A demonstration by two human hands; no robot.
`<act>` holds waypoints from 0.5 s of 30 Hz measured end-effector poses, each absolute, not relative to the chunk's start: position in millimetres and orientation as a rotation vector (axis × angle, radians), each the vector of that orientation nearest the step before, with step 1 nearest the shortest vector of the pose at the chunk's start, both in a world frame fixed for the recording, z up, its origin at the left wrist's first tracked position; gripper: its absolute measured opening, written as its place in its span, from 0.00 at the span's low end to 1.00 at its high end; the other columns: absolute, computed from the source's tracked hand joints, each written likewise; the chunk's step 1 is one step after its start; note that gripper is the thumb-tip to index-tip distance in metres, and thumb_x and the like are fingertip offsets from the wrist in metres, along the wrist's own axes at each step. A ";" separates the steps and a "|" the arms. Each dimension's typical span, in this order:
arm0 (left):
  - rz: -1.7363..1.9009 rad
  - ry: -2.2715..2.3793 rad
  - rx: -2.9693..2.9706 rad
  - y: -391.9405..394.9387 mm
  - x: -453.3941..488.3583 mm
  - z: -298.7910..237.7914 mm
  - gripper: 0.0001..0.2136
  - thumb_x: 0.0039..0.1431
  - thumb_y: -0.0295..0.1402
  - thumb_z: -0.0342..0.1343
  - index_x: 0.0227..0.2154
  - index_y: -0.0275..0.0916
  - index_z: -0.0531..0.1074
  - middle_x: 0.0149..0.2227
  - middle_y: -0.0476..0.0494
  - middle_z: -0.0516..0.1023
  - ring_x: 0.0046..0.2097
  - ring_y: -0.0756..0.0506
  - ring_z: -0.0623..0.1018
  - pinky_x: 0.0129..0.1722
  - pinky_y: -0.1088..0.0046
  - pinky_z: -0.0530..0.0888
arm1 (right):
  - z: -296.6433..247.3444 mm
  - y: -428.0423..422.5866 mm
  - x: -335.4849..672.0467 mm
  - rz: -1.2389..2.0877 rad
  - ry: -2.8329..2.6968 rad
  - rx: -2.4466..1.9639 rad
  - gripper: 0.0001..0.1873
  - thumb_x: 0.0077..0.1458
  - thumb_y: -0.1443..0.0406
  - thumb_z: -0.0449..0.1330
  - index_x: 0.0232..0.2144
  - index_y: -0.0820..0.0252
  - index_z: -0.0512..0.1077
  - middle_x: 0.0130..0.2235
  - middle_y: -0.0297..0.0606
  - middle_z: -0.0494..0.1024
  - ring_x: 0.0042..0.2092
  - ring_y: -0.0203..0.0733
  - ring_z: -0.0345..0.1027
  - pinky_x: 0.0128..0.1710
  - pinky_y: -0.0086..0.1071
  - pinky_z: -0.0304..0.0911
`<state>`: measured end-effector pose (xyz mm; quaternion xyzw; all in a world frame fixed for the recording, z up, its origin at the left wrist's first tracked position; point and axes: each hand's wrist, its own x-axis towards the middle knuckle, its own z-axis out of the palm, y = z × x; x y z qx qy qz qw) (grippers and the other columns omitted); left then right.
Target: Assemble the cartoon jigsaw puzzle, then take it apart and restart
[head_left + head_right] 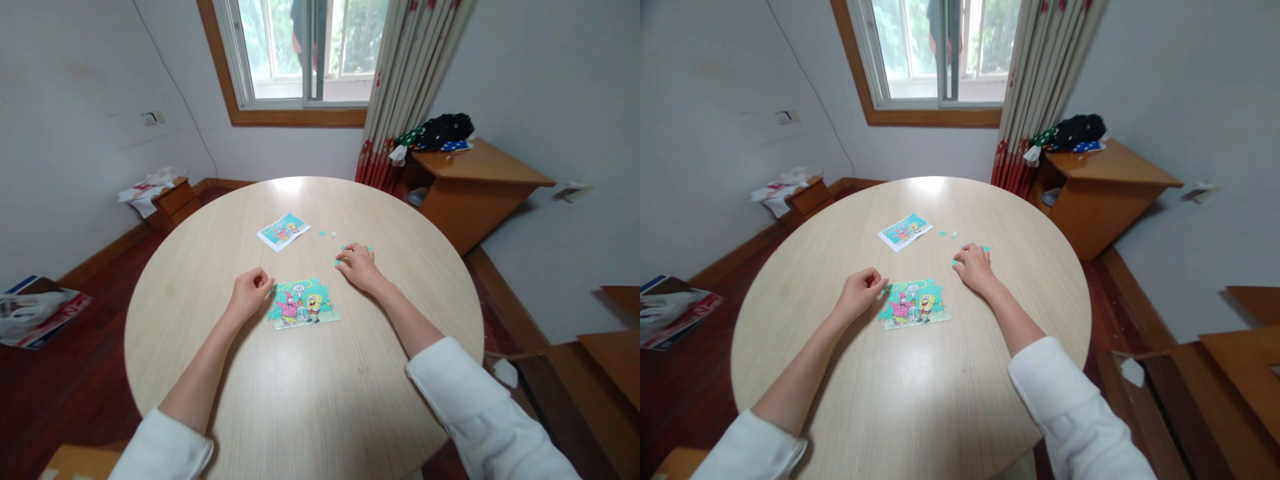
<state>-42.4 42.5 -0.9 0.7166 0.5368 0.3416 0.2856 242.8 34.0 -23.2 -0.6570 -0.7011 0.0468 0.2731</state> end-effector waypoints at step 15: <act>0.815 1.380 1.910 39.6 -39.1 2.7 0.12 0.45 0.38 0.54 0.16 0.39 0.60 0.17 0.55 0.59 0.22 0.53 0.59 0.23 0.76 0.55 | -12.0 27.5 221.0 0.908 -1.556 -1.356 0.07 0.45 0.65 0.61 0.29 0.63 0.71 0.28 0.36 0.75 0.31 0.37 0.69 0.34 0.32 0.64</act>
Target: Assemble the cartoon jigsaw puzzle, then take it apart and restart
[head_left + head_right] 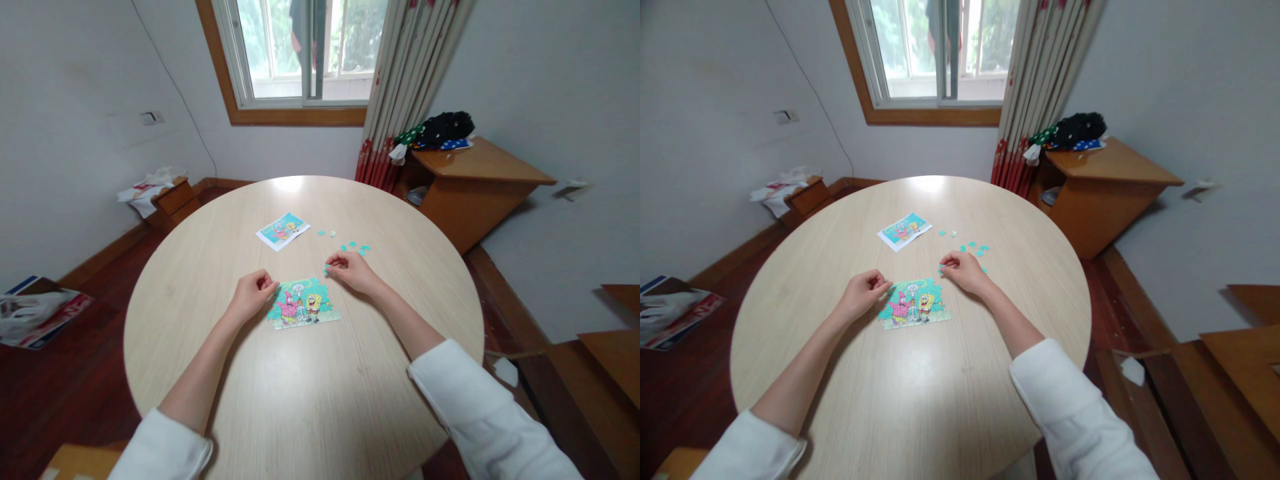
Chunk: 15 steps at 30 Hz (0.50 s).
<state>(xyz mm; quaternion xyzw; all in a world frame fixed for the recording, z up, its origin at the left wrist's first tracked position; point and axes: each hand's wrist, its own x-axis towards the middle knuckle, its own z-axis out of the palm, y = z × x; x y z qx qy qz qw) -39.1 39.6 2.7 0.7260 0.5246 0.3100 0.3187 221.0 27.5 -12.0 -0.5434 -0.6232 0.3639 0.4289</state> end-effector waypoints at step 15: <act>0.643 1.228 1.967 37.6 -40.3 -3.5 0.15 0.45 0.40 0.57 0.18 0.39 0.58 0.18 0.56 0.58 0.23 0.53 0.58 0.23 0.77 0.55 | -9.4 19.3 212.5 1.017 -1.697 -1.381 0.06 0.46 0.66 0.61 0.29 0.64 0.74 0.28 0.37 0.75 0.30 0.36 0.67 0.33 0.31 0.62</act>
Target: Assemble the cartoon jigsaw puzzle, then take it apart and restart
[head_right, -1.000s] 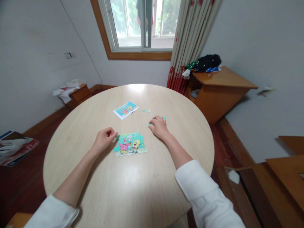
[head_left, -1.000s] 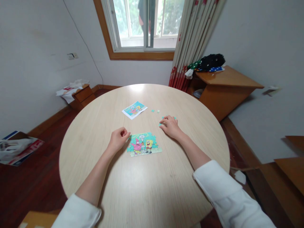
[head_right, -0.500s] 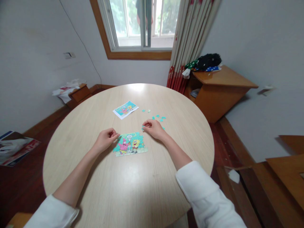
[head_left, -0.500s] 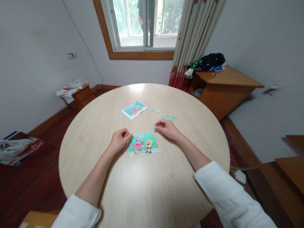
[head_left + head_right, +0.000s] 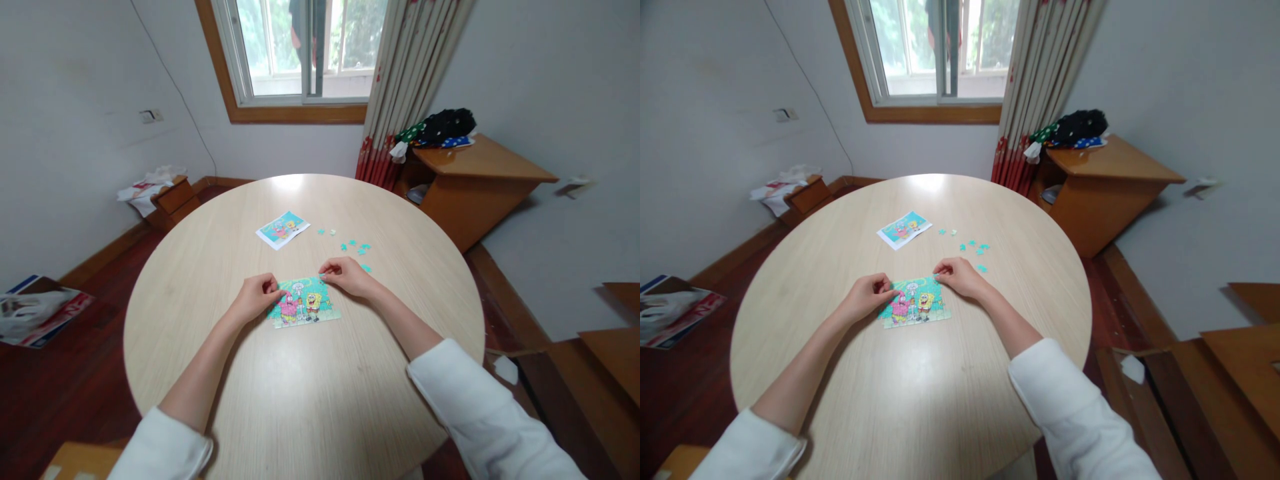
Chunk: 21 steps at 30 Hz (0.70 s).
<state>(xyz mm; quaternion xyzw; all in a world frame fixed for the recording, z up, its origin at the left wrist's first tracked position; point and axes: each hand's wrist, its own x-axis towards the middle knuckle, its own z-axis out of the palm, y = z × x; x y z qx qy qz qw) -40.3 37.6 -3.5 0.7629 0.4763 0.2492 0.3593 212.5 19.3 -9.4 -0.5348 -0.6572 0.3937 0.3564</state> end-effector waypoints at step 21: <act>0.636 1.215 1.972 37.5 -40.0 -3.8 0.14 0.45 0.39 0.57 0.18 0.38 0.59 0.19 0.56 0.58 0.23 0.54 0.58 0.24 0.78 0.56 | -1.9 15.8 207.5 0.640 -1.911 -1.496 0.05 0.45 0.72 0.62 0.29 0.62 0.74 0.30 0.35 0.73 0.33 0.35 0.62 0.35 0.30 0.56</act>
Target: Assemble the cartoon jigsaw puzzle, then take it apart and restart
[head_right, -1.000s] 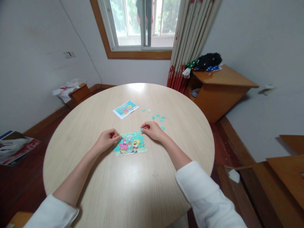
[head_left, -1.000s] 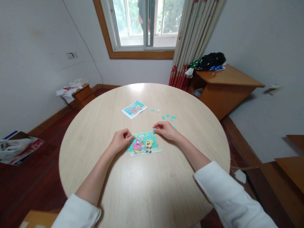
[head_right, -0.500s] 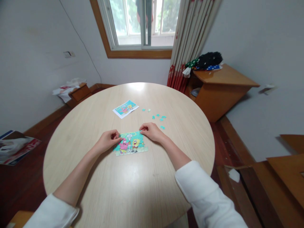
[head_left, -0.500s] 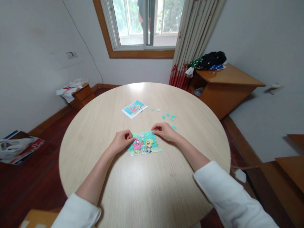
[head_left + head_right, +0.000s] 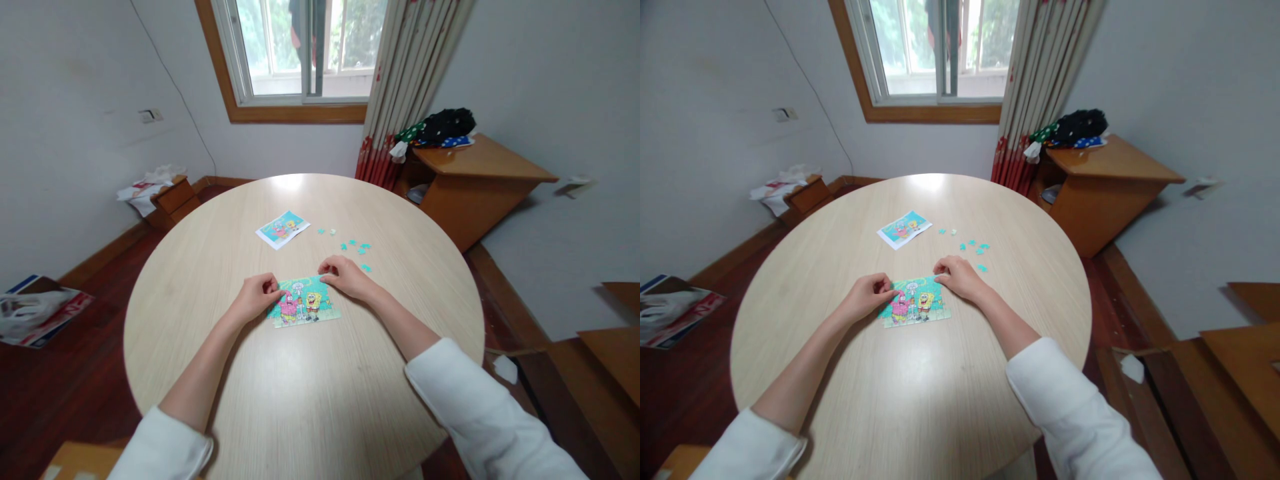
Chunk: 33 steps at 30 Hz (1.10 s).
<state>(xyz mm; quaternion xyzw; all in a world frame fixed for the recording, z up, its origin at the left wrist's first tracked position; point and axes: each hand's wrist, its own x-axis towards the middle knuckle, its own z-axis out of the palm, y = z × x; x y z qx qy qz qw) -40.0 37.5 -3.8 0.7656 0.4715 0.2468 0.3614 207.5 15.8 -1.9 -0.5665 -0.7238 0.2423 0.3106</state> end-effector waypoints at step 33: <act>0.401 0.930 2.656 -0.3 1.4 2.8 0.22 0.61 0.41 0.48 0.57 0.42 0.63 0.60 0.35 0.63 0.61 0.40 0.62 0.61 0.49 0.52 | -1.6 15.9 205.3 0.711 -1.913 -1.572 0.03 0.47 0.70 0.62 0.29 0.63 0.74 0.29 0.34 0.73 0.31 0.33 0.63 0.34 0.28 0.58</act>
